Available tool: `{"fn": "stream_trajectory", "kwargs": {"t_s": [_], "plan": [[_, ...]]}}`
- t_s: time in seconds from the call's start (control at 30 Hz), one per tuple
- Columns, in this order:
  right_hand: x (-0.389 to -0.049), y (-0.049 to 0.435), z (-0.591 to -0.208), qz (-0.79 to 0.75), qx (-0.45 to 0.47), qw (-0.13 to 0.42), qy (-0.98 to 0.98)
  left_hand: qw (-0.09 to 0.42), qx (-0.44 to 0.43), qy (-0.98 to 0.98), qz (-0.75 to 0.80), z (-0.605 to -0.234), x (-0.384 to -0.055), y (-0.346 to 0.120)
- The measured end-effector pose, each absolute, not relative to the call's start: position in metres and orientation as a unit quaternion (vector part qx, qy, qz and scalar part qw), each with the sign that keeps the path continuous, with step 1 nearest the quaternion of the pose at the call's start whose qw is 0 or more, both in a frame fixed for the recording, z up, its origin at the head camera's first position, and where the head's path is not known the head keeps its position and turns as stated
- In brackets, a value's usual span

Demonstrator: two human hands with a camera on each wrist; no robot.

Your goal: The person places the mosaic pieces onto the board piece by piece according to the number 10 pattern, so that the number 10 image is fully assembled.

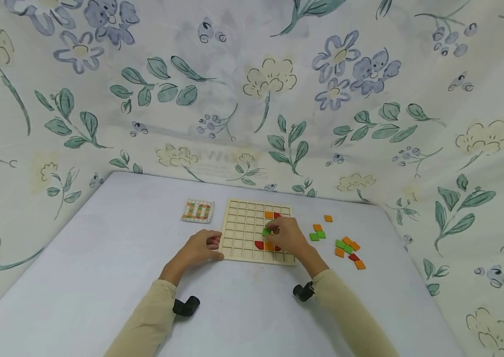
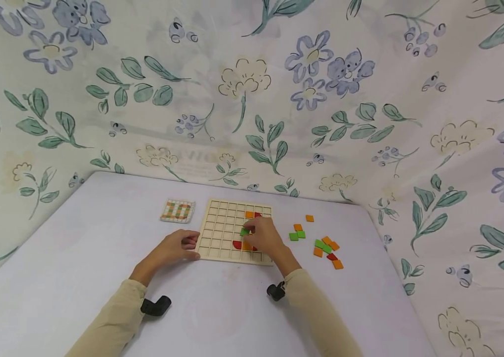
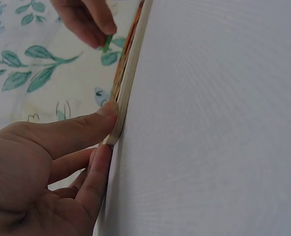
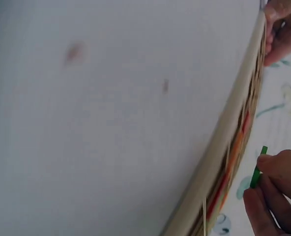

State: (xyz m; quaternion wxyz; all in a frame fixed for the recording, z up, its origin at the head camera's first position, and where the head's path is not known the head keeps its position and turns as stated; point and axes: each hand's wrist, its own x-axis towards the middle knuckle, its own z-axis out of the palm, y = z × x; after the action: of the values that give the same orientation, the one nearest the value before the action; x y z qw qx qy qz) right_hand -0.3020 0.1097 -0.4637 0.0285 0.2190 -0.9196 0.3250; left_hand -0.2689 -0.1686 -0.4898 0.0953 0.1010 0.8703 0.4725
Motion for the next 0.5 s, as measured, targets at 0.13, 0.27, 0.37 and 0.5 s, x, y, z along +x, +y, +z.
{"fn": "stream_trajectory", "kwargs": {"t_s": [0.13, 0.27, 0.37, 0.5], "plan": [[-0.303, 0.095, -0.469, 0.308, 0.237, 0.016, -0.921, 0.098, 0.097, 0.870, 0.474, -0.490, -0.267, -0.168], [-0.304, 0.089, -0.470, 0.304, 0.243, 0.012, -0.921, 0.099, 0.098, 0.870, 0.473, -0.487, -0.265, -0.167], [-0.306, 0.089, -0.469, 0.301, 0.240, -0.003, -0.923, 0.099, 0.100, 0.870, 0.473, -0.485, -0.264, -0.167], [-0.308, 0.088, -0.465, 0.289, 0.240, -0.022, -0.926, 0.099, 0.099, 0.870, 0.473, -0.483, -0.264, -0.168]]}}
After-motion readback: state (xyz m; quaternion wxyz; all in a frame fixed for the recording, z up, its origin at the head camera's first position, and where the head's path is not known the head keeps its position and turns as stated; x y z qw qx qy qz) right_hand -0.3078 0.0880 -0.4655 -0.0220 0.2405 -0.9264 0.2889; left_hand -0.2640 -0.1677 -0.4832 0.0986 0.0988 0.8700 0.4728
